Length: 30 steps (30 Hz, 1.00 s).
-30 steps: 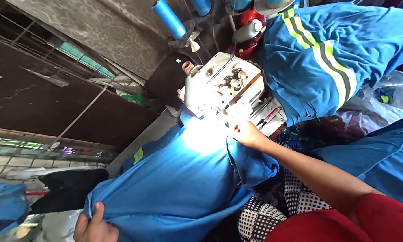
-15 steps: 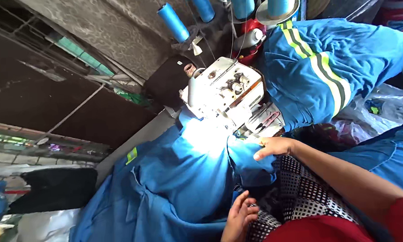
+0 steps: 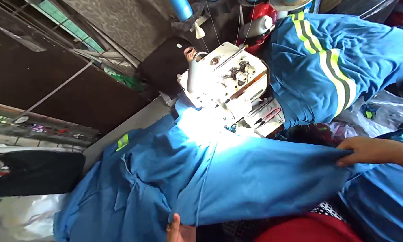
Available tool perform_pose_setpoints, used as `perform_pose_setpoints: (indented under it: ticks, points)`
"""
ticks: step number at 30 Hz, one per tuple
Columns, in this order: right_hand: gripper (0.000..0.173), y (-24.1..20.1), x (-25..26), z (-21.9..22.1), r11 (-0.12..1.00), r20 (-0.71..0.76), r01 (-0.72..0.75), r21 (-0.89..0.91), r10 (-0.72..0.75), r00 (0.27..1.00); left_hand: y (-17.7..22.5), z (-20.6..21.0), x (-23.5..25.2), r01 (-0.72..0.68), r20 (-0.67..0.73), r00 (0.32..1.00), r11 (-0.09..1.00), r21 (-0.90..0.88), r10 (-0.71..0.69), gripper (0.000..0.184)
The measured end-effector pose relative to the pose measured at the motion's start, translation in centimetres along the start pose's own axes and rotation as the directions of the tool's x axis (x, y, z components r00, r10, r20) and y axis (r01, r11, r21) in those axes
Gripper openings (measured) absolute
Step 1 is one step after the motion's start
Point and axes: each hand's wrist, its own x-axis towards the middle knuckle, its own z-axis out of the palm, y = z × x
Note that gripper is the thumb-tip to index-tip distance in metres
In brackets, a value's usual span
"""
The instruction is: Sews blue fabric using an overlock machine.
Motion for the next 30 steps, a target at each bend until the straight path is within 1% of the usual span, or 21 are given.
perform_pose_setpoints:
  ticks: [1,2,3,4,5,6,7,8,9,10,11,13,14,16,19,20,21,23,24,27,30]
  points:
    - [0.044,0.7,0.6,0.7,0.982,-0.002,-0.167,-0.085,0.168,0.986,-0.2,0.7,0.1,-0.002,-0.036,0.999,0.999,-0.043,0.001,0.014]
    - [0.045,1.0,1.2,1.6,0.933,-0.052,-0.33,-0.145,0.326,0.944,-0.5,1.4,0.3,0.002,-0.069,0.998,0.998,-0.065,-0.006,0.021]
    - [0.042,0.5,1.5,2.3,0.875,-0.133,-0.459,-0.156,0.441,0.887,-0.9,1.9,0.4,0.005,-0.085,0.996,0.997,-0.078,-0.012,0.022]
    - [0.037,-0.8,1.4,2.4,0.848,-0.213,-0.514,-0.131,0.482,0.85,-1.4,2.2,0.6,0.001,-0.08,0.997,0.995,-0.103,-0.009,0.018]
    - [0.034,-2.5,1.1,2.1,0.87,-0.281,-0.483,-0.096,0.442,0.852,-1.9,2.3,0.7,-0.017,-0.052,0.999,0.994,-0.109,0.011,0.017]
    - [0.033,-4.6,0.8,1.7,0.927,-0.355,-0.37,-0.068,0.324,0.877,-2.3,2.5,0.5,-0.044,-0.009,0.999,0.997,-0.061,0.044,0.026]
    - [0.031,-6.6,0.8,1.6,0.984,-0.451,-0.175,-0.037,0.14,0.881,-2.5,2.9,0.3,-0.08,0.004,0.997,0.997,0.006,0.08,0.039]
    - [0.027,-8.6,1.5,1.7,0.998,-0.563,0.065,-0.021,-0.066,0.824,-2.7,3.6,0.2,-0.107,-0.016,0.994,0.99,0.093,0.109,0.053]
    - [0.025,-10.8,2.5,1.7,0.958,-0.652,0.287,-0.029,-0.235,0.721,-2.8,4.1,0.3,-0.126,-0.054,0.989,0.979,0.16,0.136,0.066]
    - [0.026,-13.3,3.6,1.5,0.892,-0.707,0.45,-0.041,-0.344,0.618,-3.0,4.4,0.3,-0.14,-0.09,0.983,0.968,0.207,0.162,0.076]
    - [0.029,-15.6,4.8,1.2,0.833,-0.736,0.552,-0.044,-0.401,0.546,-3.1,4.5,0.4,-0.148,-0.119,0.976,0.961,0.233,0.18,0.082]
    - [0.036,-19.3,7.5,0.7,0.774,-0.771,0.631,-0.047,-0.43,0.47,-3.0,4.2,0.2,-0.137,-0.163,0.97,0.957,0.254,0.182,0.081]
    - [0.036,-20.5,8.7,0.5,0.767,-0.77,0.641,-0.036,-0.43,0.471,-2.9,4.1,0.0,-0.126,-0.177,0.968,0.956,0.264,0.176,0.078]
    - [0.028,-21.7,10.1,0.4,0.762,-0.773,0.648,-0.02,-0.423,0.473,-2.6,4.1,-0.4,-0.121,-0.195,0.964,0.95,0.287,0.182,0.071]
    - [0.02,-21.5,10.3,0.8,0.747,-0.838,0.661,-0.071,-0.404,0.366,-2.3,3.6,-0.4,-0.159,-0.205,0.95,0.932,0.326,0.234,0.064]
    - [0.02,-21.3,10.4,0.9,0.749,-0.845,0.66,-0.058,-0.388,0.367,-2.4,3.6,-0.4,-0.168,-0.207,0.946,0.925,0.341,0.248,0.064]
    - [0.02,-21.1,10.5,1.0,0.754,-0.838,0.656,-0.036,-0.38,0.391,-2.6,3.7,-0.3,-0.167,-0.213,0.944,0.923,0.346,0.251,0.065]
    - [0.022,-21.2,11.0,0.9,0.743,-0.793,0.668,0.04,-0.383,0.474,-2.6,3.7,0.0,-0.149,-0.221,0.946,0.924,0.351,0.237,0.068]
    - [0.023,-21.3,11.3,0.7,0.72,-0.774,0.689,0.081,-0.391,0.499,-2.6,3.7,0.3,-0.144,-0.215,0.949,0.924,0.356,0.23,0.067]
    - [0.031,-21.5,12.4,-0.2,0.626,-0.73,0.769,0.132,-0.463,0.503,-2.1,3.5,0.8,-0.118,-0.177,0.964,0.912,0.392,0.201,0.059]
    - [0.025,-21.8,12.8,-1.1,0.589,-0.593,0.781,0.207,-0.559,0.579,-2.0,3.0,0.5,-0.114,-0.149,0.97,0.904,0.413,0.19,0.054]
